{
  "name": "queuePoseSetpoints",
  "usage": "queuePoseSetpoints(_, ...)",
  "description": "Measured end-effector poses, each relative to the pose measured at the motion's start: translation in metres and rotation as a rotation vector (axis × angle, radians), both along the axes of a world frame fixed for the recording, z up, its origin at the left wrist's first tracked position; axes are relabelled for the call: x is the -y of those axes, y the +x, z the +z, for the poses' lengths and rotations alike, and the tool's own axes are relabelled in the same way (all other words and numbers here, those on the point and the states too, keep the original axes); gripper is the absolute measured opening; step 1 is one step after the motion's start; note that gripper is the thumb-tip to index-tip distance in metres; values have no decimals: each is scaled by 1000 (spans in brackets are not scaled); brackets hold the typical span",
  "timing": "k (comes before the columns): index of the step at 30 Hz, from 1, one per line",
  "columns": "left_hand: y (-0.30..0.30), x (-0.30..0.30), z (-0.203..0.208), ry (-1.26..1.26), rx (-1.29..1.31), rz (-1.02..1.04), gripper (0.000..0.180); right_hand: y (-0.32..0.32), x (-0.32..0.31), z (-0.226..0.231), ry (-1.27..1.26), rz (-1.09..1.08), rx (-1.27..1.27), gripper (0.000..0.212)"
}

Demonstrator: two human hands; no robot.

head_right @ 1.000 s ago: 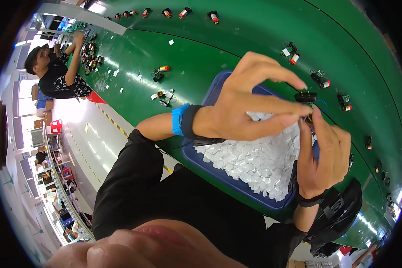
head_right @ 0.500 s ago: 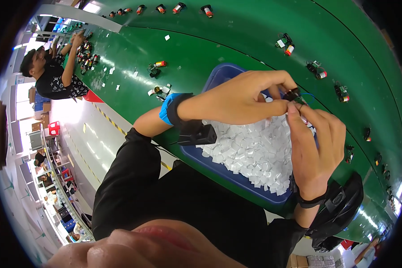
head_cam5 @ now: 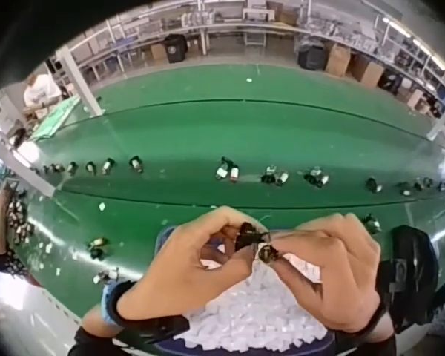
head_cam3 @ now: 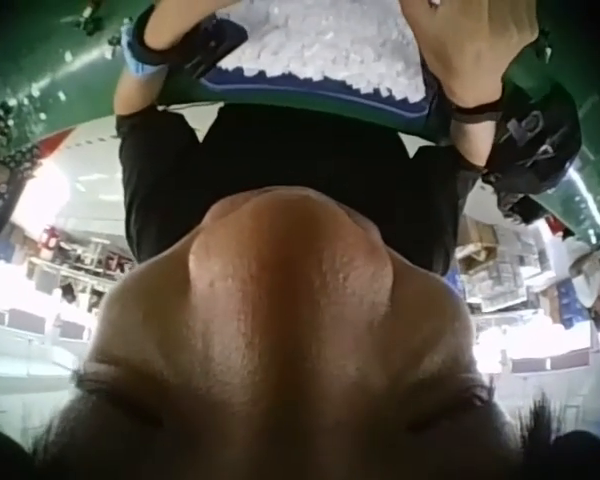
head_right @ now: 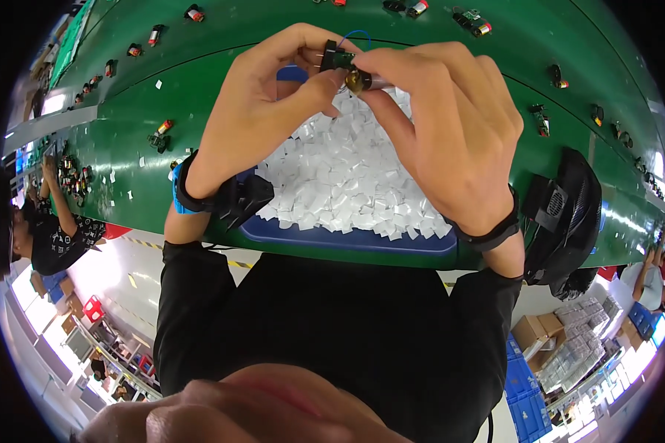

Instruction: The person picks up a circuit board and a battery, attaches a white adhesive square to the battery, and fits the battery into the board. They then press the components together, activate a green light, and place the assembled unit onto the green table, repeating the process.

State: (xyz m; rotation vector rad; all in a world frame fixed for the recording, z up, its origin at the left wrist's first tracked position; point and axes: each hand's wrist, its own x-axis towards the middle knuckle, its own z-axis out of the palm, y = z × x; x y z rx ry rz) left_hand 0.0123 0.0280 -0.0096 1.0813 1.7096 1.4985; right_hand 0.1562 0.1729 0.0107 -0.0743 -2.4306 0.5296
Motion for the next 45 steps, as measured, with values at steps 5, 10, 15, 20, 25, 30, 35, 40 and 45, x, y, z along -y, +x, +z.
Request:
queuePoseSetpoints(5,10,4,11,-42,-257,69,30,-3,-11,-2,214,60,-74,31)
queuePoseSetpoints(10,9,8,14,55,-311,62,35,-6,-13,-7,223,123,-209,31)
queuePoseSetpoints(15,6,13,20,101,-282,14,41,-8,2,-5,164,48,-259,33)
queuePoseSetpoints(20,3,11,9,104,-382,-1,44,-3,2,-8,269,26,-221,36)
queuePoseSetpoints(25,0,7,4,104,-410,-25,43,-4,-4,-5,408,45,-251,36)
queuePoseSetpoints(30,-7,-4,-9,405,63,13,37,4,-6,13,-180,-16,-75,31)
queuePoseSetpoints(35,-15,-6,-16,474,-99,-37,36,-2,-6,0,-690,76,19,27)
queuePoseSetpoints(40,-15,-7,-20,506,-355,20,35,-6,0,-4,-962,145,-37,24)
queuePoseSetpoints(45,-4,-7,-26,525,-465,135,37,-8,6,-7,-1074,193,-153,24)
